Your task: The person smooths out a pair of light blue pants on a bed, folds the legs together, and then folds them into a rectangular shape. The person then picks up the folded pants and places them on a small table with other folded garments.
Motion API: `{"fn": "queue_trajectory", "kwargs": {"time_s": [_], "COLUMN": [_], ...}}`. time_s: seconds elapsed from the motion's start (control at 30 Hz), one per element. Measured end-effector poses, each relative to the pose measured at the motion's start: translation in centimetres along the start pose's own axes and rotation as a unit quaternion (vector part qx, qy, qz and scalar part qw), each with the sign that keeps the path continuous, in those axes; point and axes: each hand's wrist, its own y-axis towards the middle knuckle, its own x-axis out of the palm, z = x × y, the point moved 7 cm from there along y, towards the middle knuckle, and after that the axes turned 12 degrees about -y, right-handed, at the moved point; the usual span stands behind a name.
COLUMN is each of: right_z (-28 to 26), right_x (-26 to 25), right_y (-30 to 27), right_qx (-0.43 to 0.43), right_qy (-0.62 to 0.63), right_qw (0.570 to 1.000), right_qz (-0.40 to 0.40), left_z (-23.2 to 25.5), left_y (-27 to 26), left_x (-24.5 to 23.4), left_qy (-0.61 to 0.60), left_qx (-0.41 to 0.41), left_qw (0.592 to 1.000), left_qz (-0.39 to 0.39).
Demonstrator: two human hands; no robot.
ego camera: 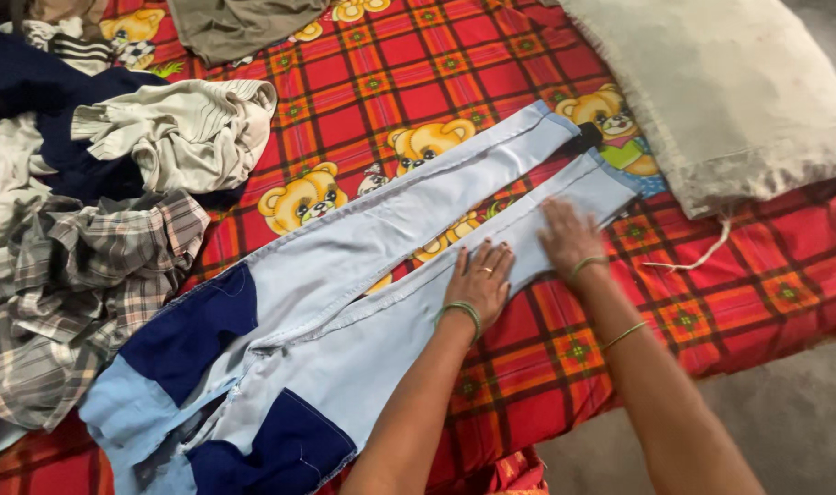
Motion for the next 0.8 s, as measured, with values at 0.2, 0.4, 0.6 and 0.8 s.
{"fn": "queue_trajectory", "kwargs": {"time_s": [0.2, 0.4, 0.6, 0.8], "right_z": [10.7, 8.5, -4.8, -14.9], "right_x": [3.3, 2.8, 0.0, -4.0], "right_y": [2.8, 2.9, -1.0, -6.6], "right_qx": [0.142, 0.187, 0.031, -0.068], "right_qy": [0.06, -0.001, 0.003, 0.073], "right_qw": [0.988, 0.982, 0.999, 0.993], "right_qz": [-0.014, -0.013, 0.011, 0.067], "left_z": [0.0, 0.3, 0.0, -2.6], "left_y": [2.9, 3.6, -0.7, -8.0], "left_x": [1.2, 0.9, -0.1, -0.5], "left_qy": [-0.059, -0.065, -0.035, -0.031], "left_qx": [-0.008, -0.091, -0.101, -0.12], "left_qw": [0.998, 0.994, 0.994, 0.992], "left_qz": [0.026, -0.001, -0.005, -0.036]}}
